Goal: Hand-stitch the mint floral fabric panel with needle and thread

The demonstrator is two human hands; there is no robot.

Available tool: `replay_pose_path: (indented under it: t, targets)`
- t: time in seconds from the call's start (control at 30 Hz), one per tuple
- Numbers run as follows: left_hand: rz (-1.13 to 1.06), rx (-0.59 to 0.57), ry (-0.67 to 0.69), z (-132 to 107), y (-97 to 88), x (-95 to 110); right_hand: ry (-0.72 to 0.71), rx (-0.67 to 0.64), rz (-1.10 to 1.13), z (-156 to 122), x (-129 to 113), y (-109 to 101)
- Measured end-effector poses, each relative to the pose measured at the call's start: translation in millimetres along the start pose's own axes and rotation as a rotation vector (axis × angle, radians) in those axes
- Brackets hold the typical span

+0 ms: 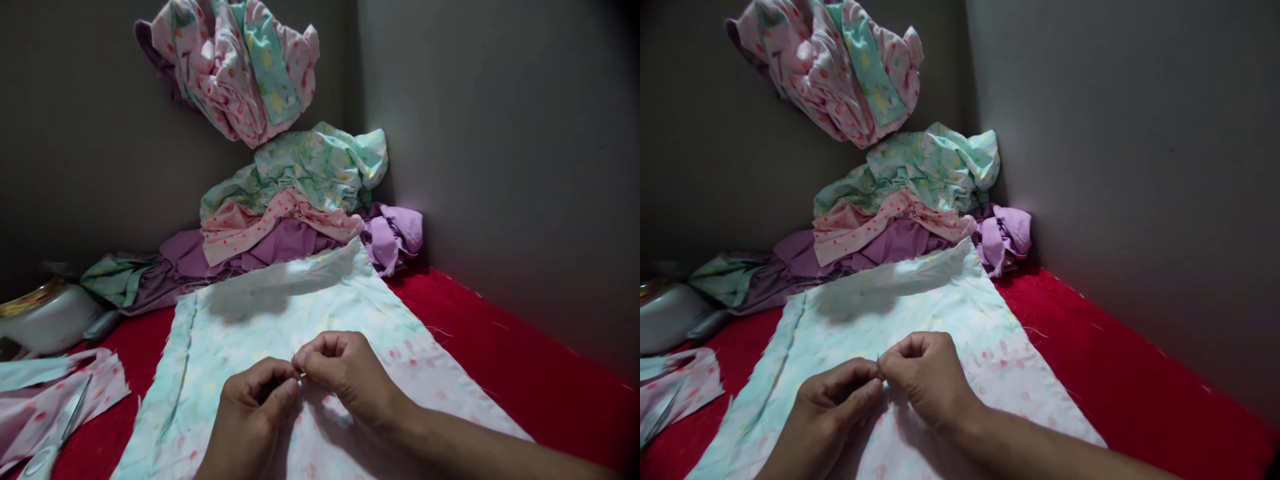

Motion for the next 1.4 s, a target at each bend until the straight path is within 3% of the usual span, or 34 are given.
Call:
replay_pose_path:
  t: [1.4]
  targets:
    - [0.030,-0.006,0.041,-4.1,1.1,6.2,0.061,-0.004,-0.016,0.6,2.6,0.8]
Point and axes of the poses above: each hand's wrist, its own z-axis towards the middle knuckle, its own y-axis out of the palm, x = y × z, the point moved 8 cm from there along z, towards the middle knuckle, and after that the axes turned 2 degrees about x, right-handed, at the moved point
